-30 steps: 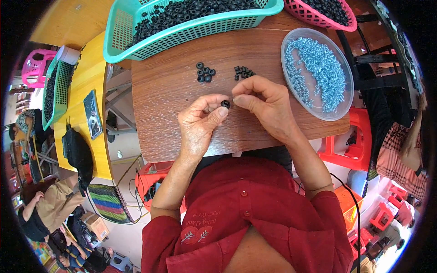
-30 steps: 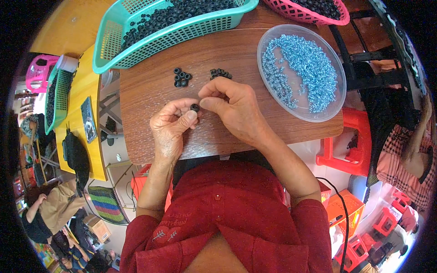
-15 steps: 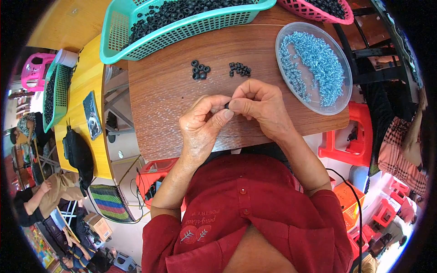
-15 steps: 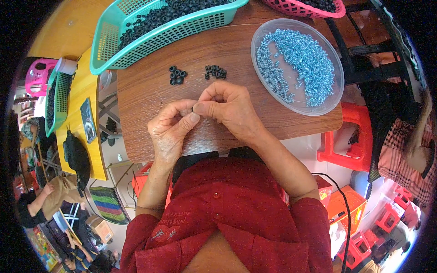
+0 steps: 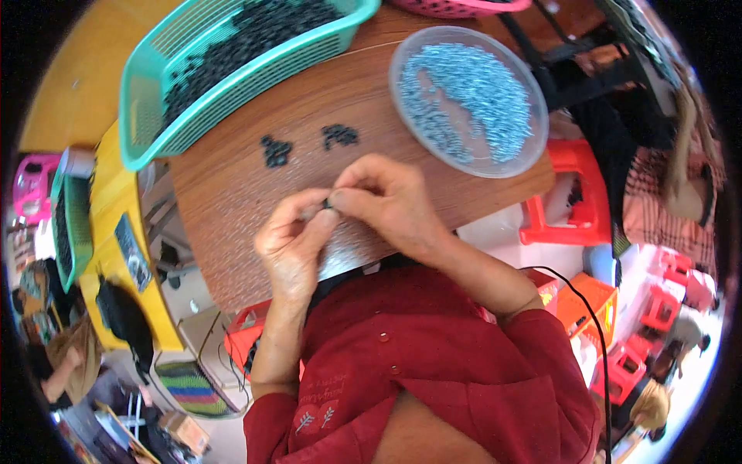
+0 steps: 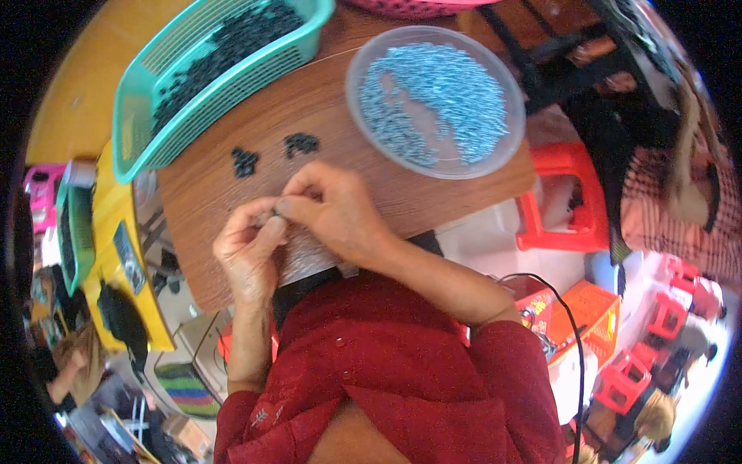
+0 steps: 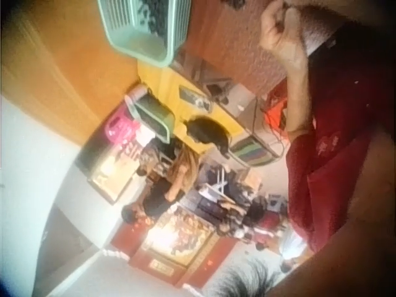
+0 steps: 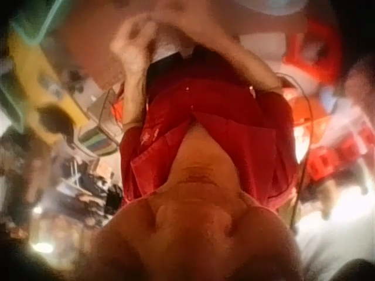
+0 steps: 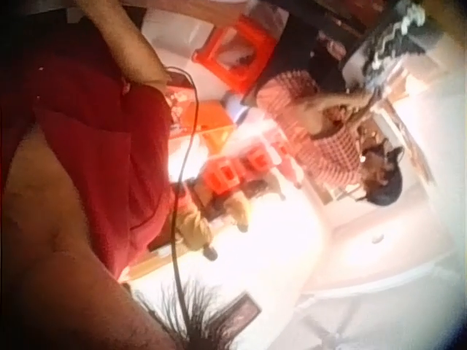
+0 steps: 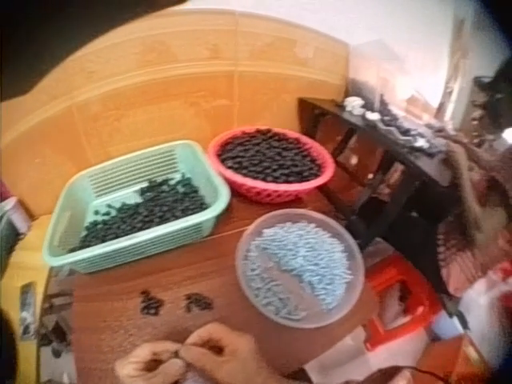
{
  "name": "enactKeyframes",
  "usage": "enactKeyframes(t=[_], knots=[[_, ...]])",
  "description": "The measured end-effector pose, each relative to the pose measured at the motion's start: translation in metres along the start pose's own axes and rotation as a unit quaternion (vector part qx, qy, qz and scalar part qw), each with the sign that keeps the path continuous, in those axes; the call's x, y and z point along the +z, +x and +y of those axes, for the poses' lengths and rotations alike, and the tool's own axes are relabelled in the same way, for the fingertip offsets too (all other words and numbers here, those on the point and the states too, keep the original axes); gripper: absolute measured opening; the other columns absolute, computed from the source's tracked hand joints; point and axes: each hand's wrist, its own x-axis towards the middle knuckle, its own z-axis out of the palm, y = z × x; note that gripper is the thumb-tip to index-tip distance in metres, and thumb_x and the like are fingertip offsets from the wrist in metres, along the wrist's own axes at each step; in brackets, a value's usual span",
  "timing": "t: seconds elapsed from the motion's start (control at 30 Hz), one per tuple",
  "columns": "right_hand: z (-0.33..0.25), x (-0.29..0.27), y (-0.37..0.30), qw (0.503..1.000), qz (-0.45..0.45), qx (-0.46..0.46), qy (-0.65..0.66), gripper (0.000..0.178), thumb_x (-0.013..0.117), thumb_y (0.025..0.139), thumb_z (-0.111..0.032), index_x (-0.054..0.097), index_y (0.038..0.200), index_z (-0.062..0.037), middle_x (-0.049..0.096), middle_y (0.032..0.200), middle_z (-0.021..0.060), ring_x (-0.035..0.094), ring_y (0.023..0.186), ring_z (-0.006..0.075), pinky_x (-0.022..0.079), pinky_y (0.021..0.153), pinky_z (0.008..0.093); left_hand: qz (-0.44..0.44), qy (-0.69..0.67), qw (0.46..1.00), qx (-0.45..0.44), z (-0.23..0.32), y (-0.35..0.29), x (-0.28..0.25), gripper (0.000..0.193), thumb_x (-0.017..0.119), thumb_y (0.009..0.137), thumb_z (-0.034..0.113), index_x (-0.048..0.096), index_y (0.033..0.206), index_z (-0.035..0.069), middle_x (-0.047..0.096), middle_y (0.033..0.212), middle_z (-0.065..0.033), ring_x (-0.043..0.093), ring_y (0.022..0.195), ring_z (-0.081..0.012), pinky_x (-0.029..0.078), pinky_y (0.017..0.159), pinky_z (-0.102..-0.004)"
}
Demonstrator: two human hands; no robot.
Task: The person assembles small rubber components by inserting black plugs into rubber rings by hand.
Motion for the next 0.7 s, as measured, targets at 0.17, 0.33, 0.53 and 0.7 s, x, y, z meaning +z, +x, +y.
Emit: enactKeyframes(t=[0.17,0.33,0.53,0.7], knots=[[-0.015,-0.024,-0.019,0.997,0.018,-0.039,-0.064,0.009,0.067,0.081,-0.005,0.063,0.088,-0.0001,0.061,0.079,0.0029,0.056,0.073,0.0079,0.045,0.064,0.0224,-0.034,-0.084,0.996,-0.001,-0.004,0.002,0.007,0.018,0.065,0.083,0.001,0.062,0.100,-0.004,0.063,0.080,-0.0067,0.054,0.064,-0.0089,0.043,0.059,-0.0191],[-0.024,-0.105,-0.017,0.880,0.134,-0.225,-0.396,0.011,0.066,0.074,-0.001,0.065,0.085,-0.0022,0.060,0.078,0.0111,0.059,0.074,0.0257,0.046,0.064,0.0340,-0.036,-0.089,0.995,-0.027,-0.011,0.002,0.005,0.019,0.066,0.083,0.003,0.061,0.099,-0.005,0.064,0.080,-0.0113,0.054,0.062,-0.0112,0.045,0.058,-0.0210],[-0.016,-0.162,-0.003,0.802,0.125,-0.165,-0.561,0.010,0.066,0.071,-0.004,0.067,0.081,-0.0034,0.061,0.076,0.0125,0.059,0.076,0.0303,0.047,0.066,0.0396,-0.056,-0.096,0.993,-0.048,-0.014,0.003,0.013,0.020,0.066,0.082,0.002,0.061,0.100,-0.006,0.064,0.080,-0.0114,0.055,0.063,-0.0110,0.045,0.057,-0.0206],[-0.002,-0.162,0.011,0.768,0.082,-0.135,-0.620,0.010,0.067,0.072,-0.009,0.066,0.080,-0.0038,0.060,0.075,0.0114,0.059,0.077,0.0306,0.046,0.066,0.0412,-0.056,-0.093,0.993,-0.051,-0.015,0.003,0.012,0.021,0.067,0.082,0.002,0.062,0.100,-0.007,0.065,0.082,-0.0113,0.056,0.064,-0.0108,0.045,0.058,-0.0202]])
